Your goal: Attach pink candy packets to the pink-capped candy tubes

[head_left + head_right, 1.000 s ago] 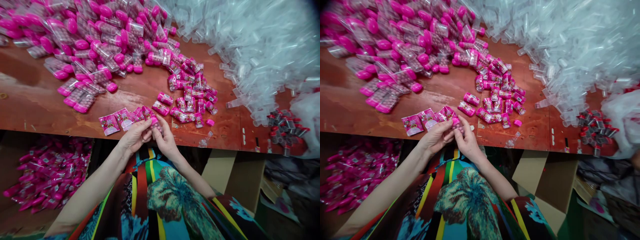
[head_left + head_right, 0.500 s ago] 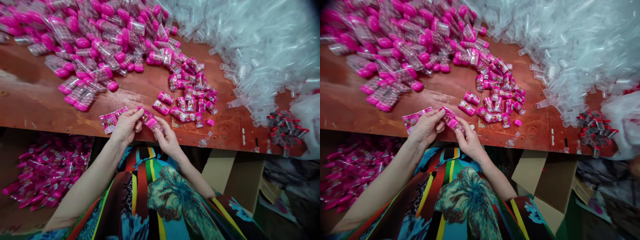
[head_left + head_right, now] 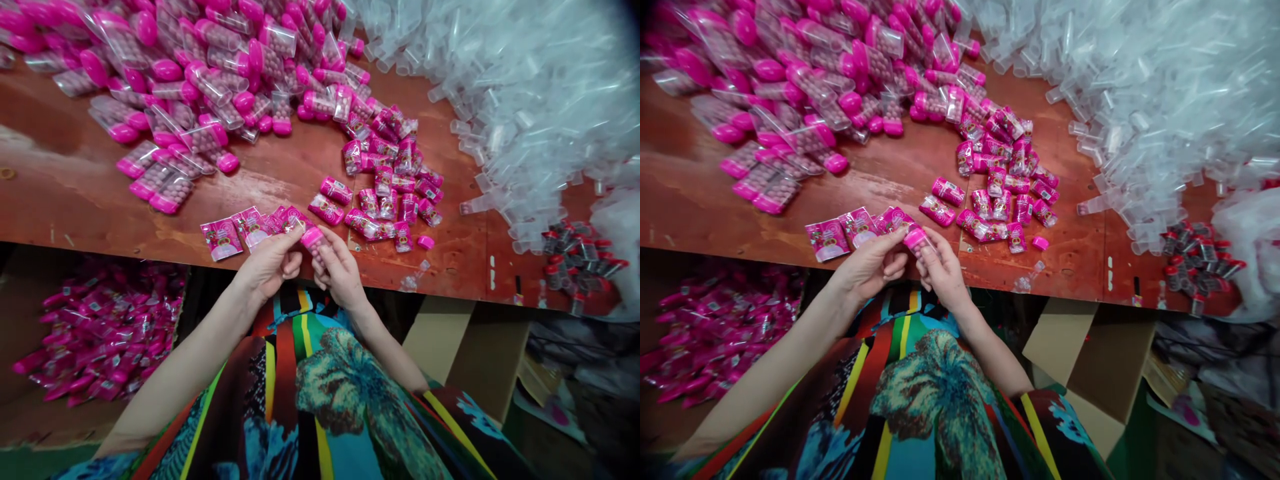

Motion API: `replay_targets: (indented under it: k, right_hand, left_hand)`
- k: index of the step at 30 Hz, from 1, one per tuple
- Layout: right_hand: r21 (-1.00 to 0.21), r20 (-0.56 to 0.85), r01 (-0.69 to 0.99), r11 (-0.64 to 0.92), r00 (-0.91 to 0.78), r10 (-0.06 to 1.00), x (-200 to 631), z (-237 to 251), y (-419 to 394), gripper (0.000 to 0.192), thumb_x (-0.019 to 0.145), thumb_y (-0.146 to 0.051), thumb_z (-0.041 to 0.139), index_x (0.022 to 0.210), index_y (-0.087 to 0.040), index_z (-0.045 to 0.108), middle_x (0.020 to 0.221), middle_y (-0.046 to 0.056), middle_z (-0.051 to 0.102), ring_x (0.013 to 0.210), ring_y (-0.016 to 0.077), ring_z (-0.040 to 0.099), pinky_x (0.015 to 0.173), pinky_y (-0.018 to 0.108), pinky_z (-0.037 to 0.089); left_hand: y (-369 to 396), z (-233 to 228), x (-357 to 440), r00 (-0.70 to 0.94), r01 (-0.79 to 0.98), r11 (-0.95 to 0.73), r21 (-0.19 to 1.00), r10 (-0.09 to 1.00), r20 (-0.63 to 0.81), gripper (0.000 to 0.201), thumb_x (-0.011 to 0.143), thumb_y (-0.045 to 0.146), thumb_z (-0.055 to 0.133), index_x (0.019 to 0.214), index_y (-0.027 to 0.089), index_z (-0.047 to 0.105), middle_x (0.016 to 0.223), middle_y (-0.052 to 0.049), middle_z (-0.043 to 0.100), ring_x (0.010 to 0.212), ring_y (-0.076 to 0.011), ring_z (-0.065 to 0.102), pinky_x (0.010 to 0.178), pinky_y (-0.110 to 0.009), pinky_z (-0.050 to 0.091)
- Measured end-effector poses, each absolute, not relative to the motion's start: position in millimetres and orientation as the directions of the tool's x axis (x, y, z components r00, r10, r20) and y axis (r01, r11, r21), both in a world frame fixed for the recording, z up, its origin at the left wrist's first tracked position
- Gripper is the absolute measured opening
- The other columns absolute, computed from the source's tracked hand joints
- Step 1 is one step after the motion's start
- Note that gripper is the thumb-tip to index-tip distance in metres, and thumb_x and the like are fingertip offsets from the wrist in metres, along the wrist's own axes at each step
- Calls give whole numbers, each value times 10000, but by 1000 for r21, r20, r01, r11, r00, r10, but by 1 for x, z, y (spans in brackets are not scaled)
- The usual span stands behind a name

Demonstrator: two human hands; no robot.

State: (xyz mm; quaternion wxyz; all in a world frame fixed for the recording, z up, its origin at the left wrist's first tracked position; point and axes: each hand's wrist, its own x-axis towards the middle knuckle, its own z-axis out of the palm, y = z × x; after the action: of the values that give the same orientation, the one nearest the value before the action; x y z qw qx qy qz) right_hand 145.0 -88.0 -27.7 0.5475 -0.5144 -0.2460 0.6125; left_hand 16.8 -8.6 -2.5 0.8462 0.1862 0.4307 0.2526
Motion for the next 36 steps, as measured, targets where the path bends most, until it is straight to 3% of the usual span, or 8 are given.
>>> replay_targets:
  k: [5,11,16,19,22,26,32,36]
  right_hand:
    - [-921,-329,-269,-283,144,933,144,-32,-89,551,974,-501,552,1470,-311,403,745,-33,487,535,104,412,444,218,373]
    - [-986,-117,93,-141,226,967,141,-37,-93,487,981,-458,566,1432,-300,474,1209,73,609,941,169,621,832,334,552]
    - [-916,-326,-288,-278,134,936,135,-33,-92,542,988,-501,539,1465,-304,370,761,-50,509,477,75,374,407,200,361]
    - [-900,-337,-331,-285,111,935,135,-31,-89,560,982,-514,541,1467,-302,355,773,-51,512,474,74,380,386,196,341]
    - [-980,-197,-78,-186,186,963,140,-29,-89,519,984,-462,555,1452,-294,406,1067,42,633,738,123,612,648,273,552]
    - [-962,-104,233,-141,163,981,144,-29,-91,504,980,-404,572,1455,-297,442,1350,99,594,1079,228,648,959,427,542]
    - [-924,-311,-269,-272,116,943,137,-30,-89,578,974,-506,565,1474,-302,362,699,-60,490,493,94,422,427,215,386]
    - [-842,-363,-452,-294,72,929,134,-29,-87,614,960,-533,580,1470,-289,339,663,-95,424,423,57,274,351,184,236]
  left_hand:
    - [-12,-8,19,499,-238,789,567,600,-625,345,815,406,797,690,142,613,395,61,427,317,-32,307,357,-173,221]
    - [-17,-17,26,510,-307,799,518,597,-619,415,778,441,825,627,137,586,401,65,406,330,-18,286,348,-148,211]
    - [-20,-20,23,589,-298,814,499,568,-575,356,780,394,832,686,114,632,460,71,421,345,4,245,349,-131,204]
    - [-19,-16,19,619,-292,817,498,558,-552,299,808,380,808,785,110,681,507,64,455,363,-1,280,368,-132,249]
    - [-17,-12,17,625,-279,819,502,552,-552,300,816,381,799,759,118,665,463,71,417,361,-15,294,376,-143,266]
    - [-17,-11,21,531,-291,807,514,583,-615,337,759,353,848,682,123,613,439,77,405,340,-6,271,359,-147,217]
    - [-22,-11,23,538,-288,803,522,587,-606,347,742,393,855,732,116,647,468,56,475,346,-13,321,365,-149,248]
    - [-21,-12,20,577,-269,803,531,576,-579,325,761,380,837,749,109,658,523,33,534,359,-8,326,375,-150,260]
